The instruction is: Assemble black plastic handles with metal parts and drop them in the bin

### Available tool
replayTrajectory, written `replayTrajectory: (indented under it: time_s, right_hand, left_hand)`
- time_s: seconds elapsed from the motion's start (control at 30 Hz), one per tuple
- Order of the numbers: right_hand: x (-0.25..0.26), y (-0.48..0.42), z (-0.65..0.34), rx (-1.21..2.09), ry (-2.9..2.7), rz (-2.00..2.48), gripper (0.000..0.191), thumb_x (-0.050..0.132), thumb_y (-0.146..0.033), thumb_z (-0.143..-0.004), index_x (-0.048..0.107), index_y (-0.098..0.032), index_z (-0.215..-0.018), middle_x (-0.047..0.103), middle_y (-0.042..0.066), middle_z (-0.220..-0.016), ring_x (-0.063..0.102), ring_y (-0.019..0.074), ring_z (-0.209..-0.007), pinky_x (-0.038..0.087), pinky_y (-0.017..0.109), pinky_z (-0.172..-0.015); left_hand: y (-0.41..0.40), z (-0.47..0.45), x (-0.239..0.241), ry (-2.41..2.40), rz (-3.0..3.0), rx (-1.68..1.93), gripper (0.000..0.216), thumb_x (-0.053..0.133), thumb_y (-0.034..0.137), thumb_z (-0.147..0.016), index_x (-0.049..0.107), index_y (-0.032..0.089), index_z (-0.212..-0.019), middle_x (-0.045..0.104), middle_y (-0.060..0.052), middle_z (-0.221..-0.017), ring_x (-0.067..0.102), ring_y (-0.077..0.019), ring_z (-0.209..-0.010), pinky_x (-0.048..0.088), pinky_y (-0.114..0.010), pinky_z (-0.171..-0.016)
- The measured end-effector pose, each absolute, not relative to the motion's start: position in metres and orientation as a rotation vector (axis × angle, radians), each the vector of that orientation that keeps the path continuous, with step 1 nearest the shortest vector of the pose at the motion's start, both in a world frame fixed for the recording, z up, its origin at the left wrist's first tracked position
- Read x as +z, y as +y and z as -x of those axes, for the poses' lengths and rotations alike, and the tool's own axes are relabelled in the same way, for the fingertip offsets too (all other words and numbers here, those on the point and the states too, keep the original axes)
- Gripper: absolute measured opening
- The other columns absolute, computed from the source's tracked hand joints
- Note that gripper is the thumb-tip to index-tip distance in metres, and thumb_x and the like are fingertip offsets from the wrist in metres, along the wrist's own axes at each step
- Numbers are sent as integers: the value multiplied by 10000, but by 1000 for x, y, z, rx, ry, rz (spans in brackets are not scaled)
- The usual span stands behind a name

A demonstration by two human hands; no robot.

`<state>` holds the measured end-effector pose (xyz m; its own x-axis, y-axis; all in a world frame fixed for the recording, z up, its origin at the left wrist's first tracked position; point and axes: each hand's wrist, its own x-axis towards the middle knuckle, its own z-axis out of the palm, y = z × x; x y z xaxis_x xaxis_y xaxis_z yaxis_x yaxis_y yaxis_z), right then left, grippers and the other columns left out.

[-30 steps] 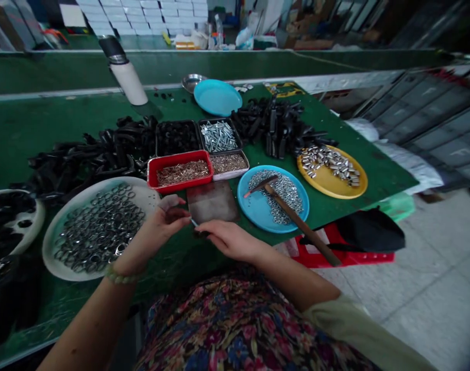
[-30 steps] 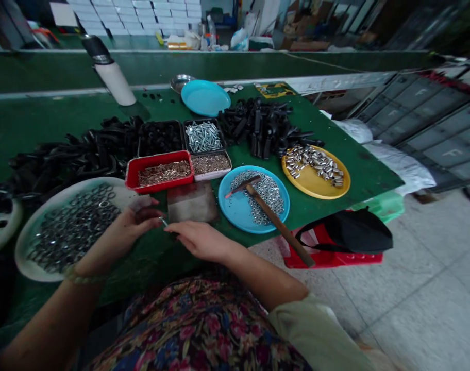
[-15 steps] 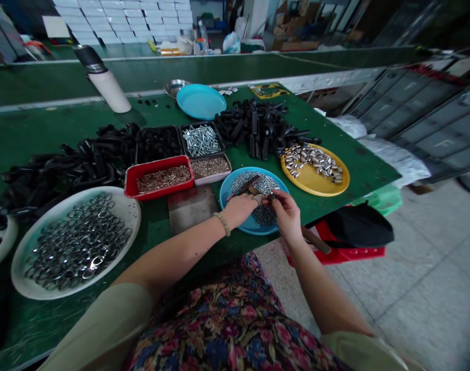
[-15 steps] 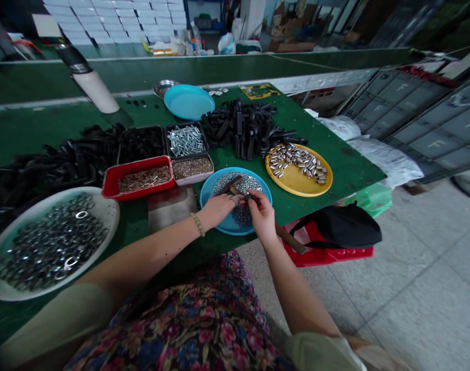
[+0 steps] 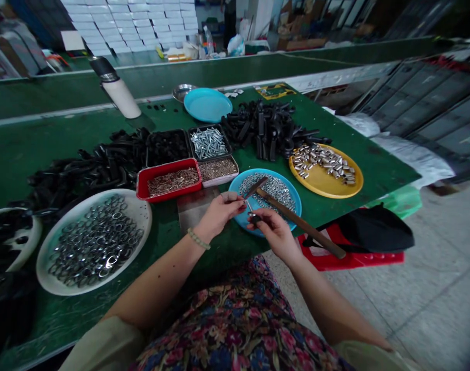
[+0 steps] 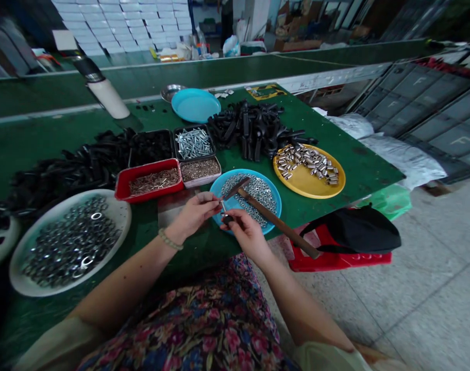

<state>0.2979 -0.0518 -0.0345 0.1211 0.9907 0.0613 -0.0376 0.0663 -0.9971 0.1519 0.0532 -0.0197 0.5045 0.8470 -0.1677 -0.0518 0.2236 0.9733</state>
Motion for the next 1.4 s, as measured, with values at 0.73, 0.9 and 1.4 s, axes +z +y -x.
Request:
replayTrajectory:
  time_s: [0.73, 0.9, 1.4]
  right_hand:
    - [-4, -15, -213, 1737, -798, 705, 262, 774, -350, -742, 631, -271, -946, 674, -32, -756, 623, 59, -581, 495, 132, -545]
    - [-14, -10, -216, 1695, -956, 814, 222, 732, -336, -790, 631, -252, -968, 697, -5, -816, 672, 107, -676, 547, 215, -656]
    - [-35, 0, -212, 1501, -1139, 1060, 301, 688, -448, -794, 581, -238, -981, 706, 41, -877, 708, 190, -758, 584, 353, -739]
  left_hand:
    - [35, -24, 31, 766, -1865, 1044, 157, 541, 153, -850, 696, 178, -850, 637, -86, -1130, 589, -185, -1062, 449, -358, -982]
    - [32, -16, 42, 616, -1427, 903, 369, 473, 261, -930, 508, 181, -1289, 690, -85, -947, 669, -163, -816, 511, -346, -851]
    - [148, 129, 50, 1571, -1282, 1385, 223, 698, 60, -714, 618, 169, -891, 561, 36, -682, 581, -125, -706, 457, -226, -737]
